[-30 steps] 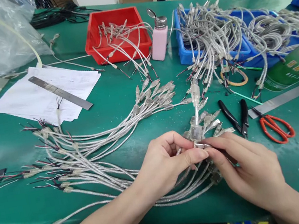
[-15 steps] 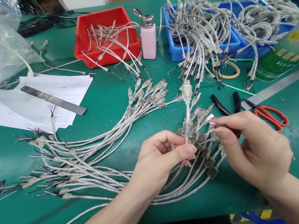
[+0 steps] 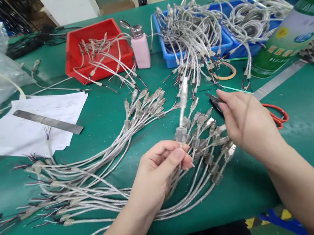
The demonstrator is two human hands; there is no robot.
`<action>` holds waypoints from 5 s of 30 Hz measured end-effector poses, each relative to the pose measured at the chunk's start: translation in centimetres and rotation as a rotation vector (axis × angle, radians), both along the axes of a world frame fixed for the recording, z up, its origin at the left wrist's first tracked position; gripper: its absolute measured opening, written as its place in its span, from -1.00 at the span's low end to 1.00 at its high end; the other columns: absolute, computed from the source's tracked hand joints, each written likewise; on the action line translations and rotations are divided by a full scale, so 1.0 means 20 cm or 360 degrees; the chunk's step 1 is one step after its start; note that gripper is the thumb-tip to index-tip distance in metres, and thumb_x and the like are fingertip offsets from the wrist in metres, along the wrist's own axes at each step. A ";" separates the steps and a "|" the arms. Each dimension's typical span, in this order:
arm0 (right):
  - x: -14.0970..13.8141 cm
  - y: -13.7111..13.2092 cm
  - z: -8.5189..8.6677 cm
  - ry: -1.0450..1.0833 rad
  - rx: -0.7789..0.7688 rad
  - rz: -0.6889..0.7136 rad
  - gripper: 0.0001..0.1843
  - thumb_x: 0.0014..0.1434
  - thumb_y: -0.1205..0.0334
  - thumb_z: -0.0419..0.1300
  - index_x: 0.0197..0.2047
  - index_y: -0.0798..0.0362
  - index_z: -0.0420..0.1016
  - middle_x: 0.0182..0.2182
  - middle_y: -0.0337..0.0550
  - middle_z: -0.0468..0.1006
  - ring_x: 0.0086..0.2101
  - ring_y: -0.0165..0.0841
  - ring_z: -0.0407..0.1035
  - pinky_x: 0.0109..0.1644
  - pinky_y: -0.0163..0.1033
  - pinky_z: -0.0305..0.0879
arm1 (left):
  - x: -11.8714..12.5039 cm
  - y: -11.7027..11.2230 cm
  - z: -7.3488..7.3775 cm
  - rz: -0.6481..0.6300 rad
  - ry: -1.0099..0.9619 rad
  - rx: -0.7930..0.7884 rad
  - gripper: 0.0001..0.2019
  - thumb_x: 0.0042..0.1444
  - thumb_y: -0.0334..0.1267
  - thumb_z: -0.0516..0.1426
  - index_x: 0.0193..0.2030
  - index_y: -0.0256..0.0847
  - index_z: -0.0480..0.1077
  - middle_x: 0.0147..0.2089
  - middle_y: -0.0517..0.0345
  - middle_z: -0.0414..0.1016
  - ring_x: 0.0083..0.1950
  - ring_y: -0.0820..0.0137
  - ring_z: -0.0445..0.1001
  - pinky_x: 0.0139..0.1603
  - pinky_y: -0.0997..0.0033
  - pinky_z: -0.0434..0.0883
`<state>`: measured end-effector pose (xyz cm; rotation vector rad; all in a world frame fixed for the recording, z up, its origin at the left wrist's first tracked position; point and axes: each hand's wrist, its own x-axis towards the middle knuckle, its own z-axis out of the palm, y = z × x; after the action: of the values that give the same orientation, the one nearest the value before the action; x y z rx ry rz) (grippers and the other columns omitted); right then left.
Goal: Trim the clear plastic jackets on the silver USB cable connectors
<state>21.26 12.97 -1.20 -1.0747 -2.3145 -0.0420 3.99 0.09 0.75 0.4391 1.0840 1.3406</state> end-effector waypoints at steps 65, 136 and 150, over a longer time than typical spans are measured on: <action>0.03 0.08 0.12 0.0630 -0.1664 0.0291 -0.68 0.20 -0.05 0.11 -0.28 0.04 0.18 -0.50 -0.25 0.45 -0.65 -0.50 0.27 -0.61 -0.39 0.23 | -0.06 -0.01 0.01 0.0123 -0.0265 0.0111 -0.82 -0.06 -0.42 0.29 -0.28 -0.30 0.42 -0.44 0.10 0.56 -0.47 0.52 0.47 -0.42 0.61 0.37; -0.10 -0.21 0.12 0.0508 -0.1980 0.1115 -0.67 0.35 0.16 -0.07 0.14 0.01 -0.01 -0.30 -0.20 0.51 -0.25 -0.39 0.42 -0.13 -0.29 0.28 | 0.00 -0.01 -0.04 -0.0109 0.0186 0.0083 -0.86 0.01 -0.32 0.25 -0.28 -0.28 0.42 -0.49 0.17 0.49 -0.55 0.53 0.37 -0.52 0.55 0.33; -0.10 -0.23 0.13 0.0570 -0.2118 0.1177 -0.74 0.34 0.12 -0.06 0.05 0.03 0.07 -0.28 -0.17 0.53 -0.21 -0.36 0.44 -0.12 -0.26 0.31 | 0.03 -0.02 -0.01 0.0080 0.0360 0.0043 -0.84 -0.03 -0.33 0.27 -0.28 -0.29 0.46 -0.51 0.19 0.45 -0.51 0.50 0.39 -0.45 0.53 0.38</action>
<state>19.17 8.28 1.47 -0.5101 -2.0939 1.9725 4.62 -0.23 0.55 0.5979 1.2713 1.3742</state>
